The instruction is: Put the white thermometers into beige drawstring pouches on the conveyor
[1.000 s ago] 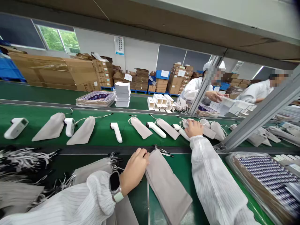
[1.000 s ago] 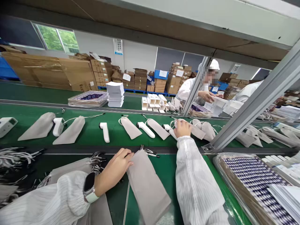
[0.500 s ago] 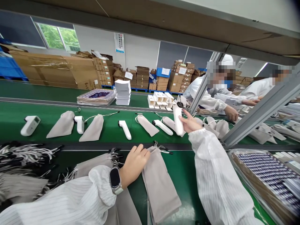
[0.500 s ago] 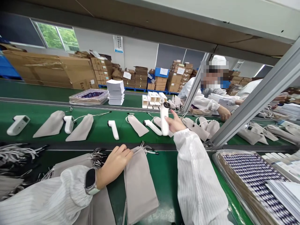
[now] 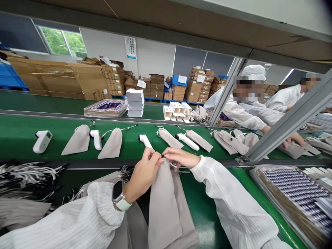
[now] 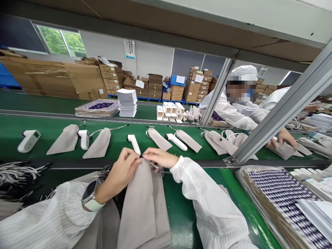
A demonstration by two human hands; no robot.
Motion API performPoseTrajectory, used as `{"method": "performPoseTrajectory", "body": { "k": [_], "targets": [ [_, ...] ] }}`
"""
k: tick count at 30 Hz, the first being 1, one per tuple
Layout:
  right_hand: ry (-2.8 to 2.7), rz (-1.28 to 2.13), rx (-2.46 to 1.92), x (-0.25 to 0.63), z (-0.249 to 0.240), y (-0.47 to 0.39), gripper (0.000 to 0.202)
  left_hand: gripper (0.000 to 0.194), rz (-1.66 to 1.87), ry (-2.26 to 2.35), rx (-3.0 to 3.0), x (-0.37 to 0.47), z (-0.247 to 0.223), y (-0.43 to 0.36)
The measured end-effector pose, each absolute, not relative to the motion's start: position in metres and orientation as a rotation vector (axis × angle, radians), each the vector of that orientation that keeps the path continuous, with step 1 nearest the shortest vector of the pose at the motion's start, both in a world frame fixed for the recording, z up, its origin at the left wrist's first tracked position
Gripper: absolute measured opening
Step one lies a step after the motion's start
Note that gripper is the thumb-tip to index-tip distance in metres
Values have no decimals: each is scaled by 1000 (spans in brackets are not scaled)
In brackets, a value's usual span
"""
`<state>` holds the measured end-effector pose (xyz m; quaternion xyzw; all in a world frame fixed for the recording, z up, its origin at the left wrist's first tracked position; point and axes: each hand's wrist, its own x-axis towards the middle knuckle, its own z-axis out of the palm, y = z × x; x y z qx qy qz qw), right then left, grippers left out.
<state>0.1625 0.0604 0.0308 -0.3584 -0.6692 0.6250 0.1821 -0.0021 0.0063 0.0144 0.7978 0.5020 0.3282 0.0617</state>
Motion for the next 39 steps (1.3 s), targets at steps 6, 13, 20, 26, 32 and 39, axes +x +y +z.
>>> {"method": "performPoseTrajectory", "body": {
  "k": [6, 13, 20, 26, 32, 39],
  "targets": [
    [-1838, 1053, -1150, 191, 34, 83, 47, 27, 689, 1567, 2294, -17, 44, 8],
    [-2037, 1499, -721, 178, 26, 69, 58, 32, 920, 1210, 1971, -19, 67, 1],
    [-1605, 900, -1079, 198, 29, 92, 45, 31, 1013, 1427, 2523, -3, 18, -3],
    [-1657, 701, -1441, 248, 9, 135, 30, 20, 308, 1370, 2826, 9, -14, -4],
    [-1542, 451, -1787, 290, -16, 126, 36, 38, 315, 1487, 2904, 3, -12, -4],
    [-1462, 528, -1609, 284, 10, 129, 41, 20, 181, 1467, 2972, 7, -7, -6]
  ]
}}
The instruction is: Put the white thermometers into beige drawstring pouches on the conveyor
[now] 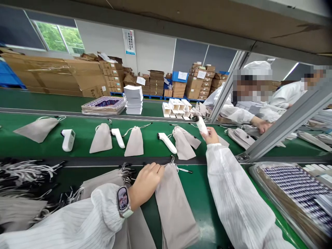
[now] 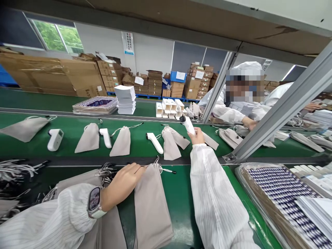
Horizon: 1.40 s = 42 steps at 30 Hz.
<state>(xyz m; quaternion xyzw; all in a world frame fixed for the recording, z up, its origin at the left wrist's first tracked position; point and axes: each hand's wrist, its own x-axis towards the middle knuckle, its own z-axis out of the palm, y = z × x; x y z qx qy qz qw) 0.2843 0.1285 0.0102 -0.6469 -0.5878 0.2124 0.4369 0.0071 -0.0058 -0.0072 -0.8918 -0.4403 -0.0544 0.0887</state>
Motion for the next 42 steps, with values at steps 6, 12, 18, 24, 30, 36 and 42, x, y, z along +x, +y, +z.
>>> {"method": "performPoseTrajectory", "body": {
  "k": [6, 12, 18, 24, 30, 36, 42],
  "targets": [
    [-1434, 1427, -798, 202, 30, 95, 74, 20, -357, -1366, -2771, 3, -4, -3],
    [-1493, 1641, -807, 174, 28, 70, 92, 17, -661, -1516, -2815, 2, 3, -3],
    [-1719, 1736, -983, 176, 32, 69, 35, 18, -1087, -1732, -2861, 1, 11, 0],
    [-2183, 1594, -1000, 164, 25, 62, 48, 16, -1275, -1758, -2793, 2, 12, 3],
    [-1899, 885, -1153, 200, 34, 88, 47, 28, -961, -2084, -2962, -17, 38, 5],
    [-2008, 1425, -858, 189, 30, 70, 48, 33, -1678, -2137, -3057, -24, 66, 7],
    [-1701, 1212, -882, 174, 20, 73, 36, 24, -1458, -1790, -2796, -10, 35, 7]
  ]
}}
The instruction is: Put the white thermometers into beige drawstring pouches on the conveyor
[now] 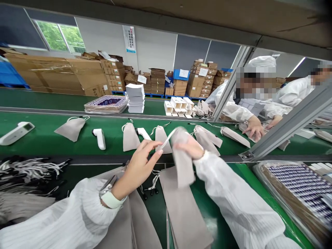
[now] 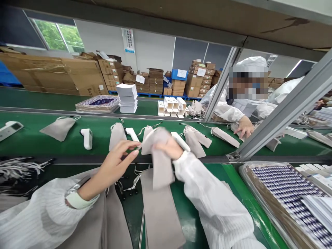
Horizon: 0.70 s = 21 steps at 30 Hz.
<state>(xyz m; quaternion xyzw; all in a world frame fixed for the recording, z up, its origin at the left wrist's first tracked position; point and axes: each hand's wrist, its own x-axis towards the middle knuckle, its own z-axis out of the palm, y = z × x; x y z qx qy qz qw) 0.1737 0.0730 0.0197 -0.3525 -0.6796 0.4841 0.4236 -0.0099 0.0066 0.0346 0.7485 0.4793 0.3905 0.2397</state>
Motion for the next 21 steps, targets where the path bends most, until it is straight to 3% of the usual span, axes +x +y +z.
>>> {"method": "performPoseTrajectory", "body": {
  "k": [4, 10, 13, 18, 21],
  "targets": [
    [-1436, 545, -1295, 220, 13, 122, 57, 23, 664, 1359, 2371, -1, 3, 2],
    [-1841, 419, -1700, 243, -17, 137, 28, 16, 459, 1362, 2547, 6, -13, -6],
    [-1755, 286, -1887, 259, -26, 135, 40, 17, 421, 1368, 2575, 7, -9, -9],
    [-1687, 330, -1828, 271, -11, 139, 51, 23, 333, 1370, 2631, 4, 0, -9],
    [-1538, 695, -1434, 250, 12, 129, 65, 25, 370, 1380, 2617, 2, 7, -8]
  ]
}}
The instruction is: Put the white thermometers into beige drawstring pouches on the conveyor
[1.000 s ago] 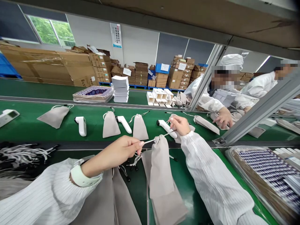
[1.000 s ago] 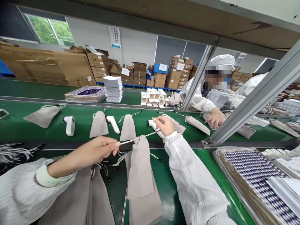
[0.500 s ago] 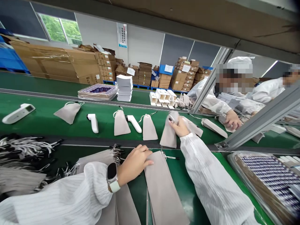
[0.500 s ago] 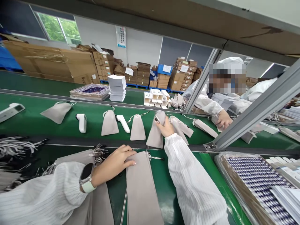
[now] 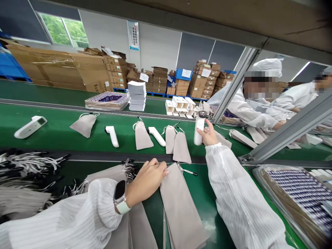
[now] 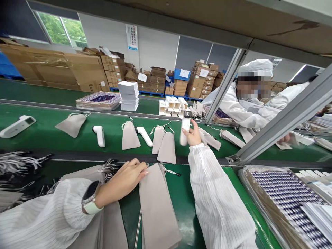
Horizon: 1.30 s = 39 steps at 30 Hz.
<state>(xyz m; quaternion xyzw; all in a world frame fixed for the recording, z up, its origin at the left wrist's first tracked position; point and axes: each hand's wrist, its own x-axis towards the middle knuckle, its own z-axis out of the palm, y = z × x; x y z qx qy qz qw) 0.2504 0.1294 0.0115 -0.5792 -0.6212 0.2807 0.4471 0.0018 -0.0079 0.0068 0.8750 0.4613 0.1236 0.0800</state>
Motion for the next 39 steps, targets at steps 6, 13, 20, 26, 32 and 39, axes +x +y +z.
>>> {"method": "performPoseTrajectory", "body": {
  "k": [6, 13, 20, 26, 32, 39],
  "targets": [
    [-1355, 1529, -725, 189, 39, 81, 84, 25, 488, 1257, 2601, 2, 15, -7],
    [-1610, 1888, -821, 171, 31, 63, 30, 19, 930, 1271, 2296, 0, 19, -2],
    [-2149, 1191, -1000, 175, 25, 66, 52, 22, 815, 1435, 2233, -12, 37, 2],
    [-1976, 440, -1124, 213, 27, 92, 41, 40, 495, 1081, 1956, -26, 66, -3],
    [-2215, 710, -935, 180, 27, 73, 38, 33, 897, 1106, 1954, -16, 59, 0],
    [-1641, -44, -2039, 263, 39, 114, 66, 27, 574, 1370, 2425, -8, 10, 2]
  ]
}}
